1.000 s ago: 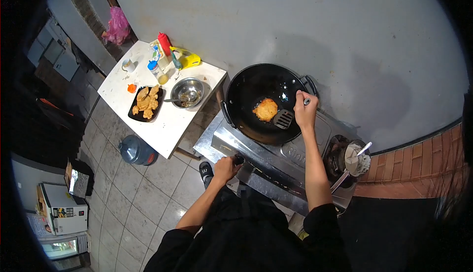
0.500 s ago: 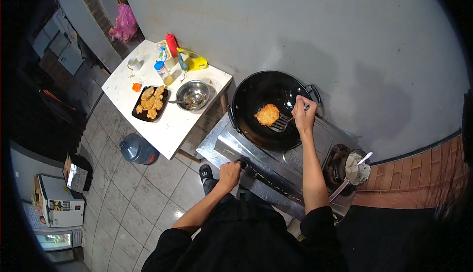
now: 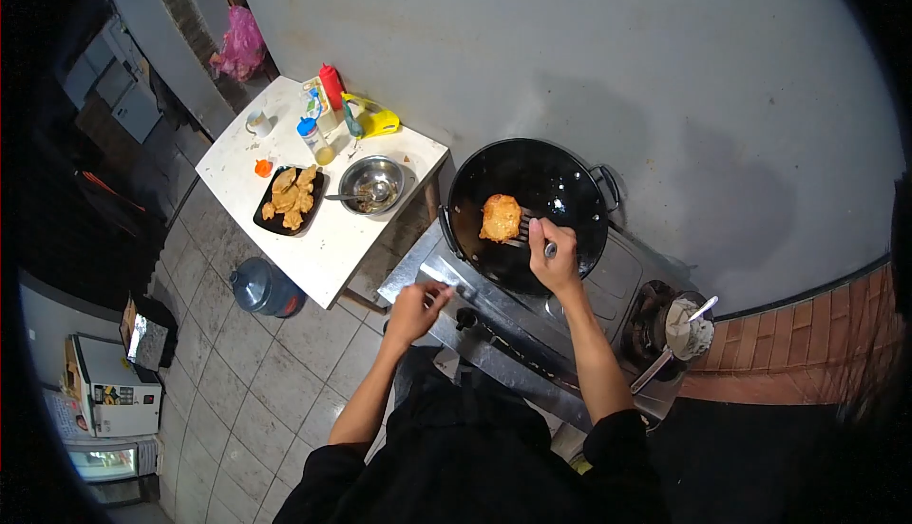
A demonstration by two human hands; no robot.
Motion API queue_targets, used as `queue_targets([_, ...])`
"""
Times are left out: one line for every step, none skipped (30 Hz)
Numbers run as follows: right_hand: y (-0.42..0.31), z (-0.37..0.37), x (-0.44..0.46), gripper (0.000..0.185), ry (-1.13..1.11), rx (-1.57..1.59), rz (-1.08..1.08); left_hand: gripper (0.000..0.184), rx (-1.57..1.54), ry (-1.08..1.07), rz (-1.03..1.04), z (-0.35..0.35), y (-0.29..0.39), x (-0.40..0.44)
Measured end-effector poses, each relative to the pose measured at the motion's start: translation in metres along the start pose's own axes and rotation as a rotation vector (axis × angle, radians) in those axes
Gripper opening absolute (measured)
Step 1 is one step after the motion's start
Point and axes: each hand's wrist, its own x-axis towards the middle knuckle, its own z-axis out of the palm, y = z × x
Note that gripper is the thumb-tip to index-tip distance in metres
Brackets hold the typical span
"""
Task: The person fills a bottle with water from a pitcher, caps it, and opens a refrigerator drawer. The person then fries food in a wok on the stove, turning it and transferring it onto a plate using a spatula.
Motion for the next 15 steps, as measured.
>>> queue_targets([-0.002,0.001,-0.003,0.026,0.005,0.008,0.0,0.029,-0.147,0.087,-0.002,-0.007,0.005,0.004])
queue_targets([-0.002,0.004,-0.007,0.026,0.007,0.007,0.001,0.029,-0.147,0.086,0.0,-0.014,0.014,0.008])
queue_targets([0.001,0.007,-0.011,0.025,0.038,0.028,0.001,0.028,-0.18,0.15,-0.018,-0.021,0.023,0.011])
queue_targets([0.003,0.01,-0.015,0.024,0.069,0.049,0.0,0.026,-0.213,0.216,-0.034,-0.026,0.029,0.015])
queue_targets([0.003,0.013,-0.02,0.02,0.068,0.052,0.019,0.027,-0.21,0.254,-0.004,-0.029,0.032,0.019])
queue_targets([0.004,0.015,-0.025,0.02,0.069,0.051,0.017,0.027,-0.21,0.254,-0.001,-0.029,0.034,0.023])
queue_targets([0.0,0.018,-0.028,0.017,0.109,0.067,-0.034,0.027,-0.216,0.282,0.006,-0.028,0.035,0.026])
queue_targets([-0.003,0.021,-0.031,0.015,0.149,0.083,-0.084,0.028,-0.221,0.311,0.012,-0.027,0.037,0.029])
queue_targets([-0.004,0.023,-0.037,0.012,0.16,0.109,-0.09,0.028,-0.222,0.312,0.013,-0.024,0.037,0.032])
queue_targets([-0.008,0.024,-0.042,0.012,0.159,0.11,-0.091,0.028,-0.218,0.331,0.038,-0.022,0.038,0.035])
queue_targets([-0.013,0.024,-0.047,0.013,0.153,0.114,-0.091,0.027,-0.213,0.348,0.064,-0.02,0.04,0.037])
queue_targets([-0.018,0.023,-0.051,0.013,0.149,0.118,-0.091,0.027,-0.214,0.348,0.064,-0.019,0.041,0.038])
queue_targets([-0.025,0.023,-0.053,0.016,0.148,0.137,-0.075,0.027,-0.206,0.356,0.042,-0.019,0.046,0.04])
queue_targets([-0.027,0.023,-0.057,0.016,0.149,0.134,-0.076,0.026,-0.199,0.364,0.022,-0.018,0.049,0.041])
queue_targets([-0.029,0.023,-0.062,0.018,0.155,0.131,-0.063,0.026,-0.201,0.361,0.025,-0.018,0.049,0.043])
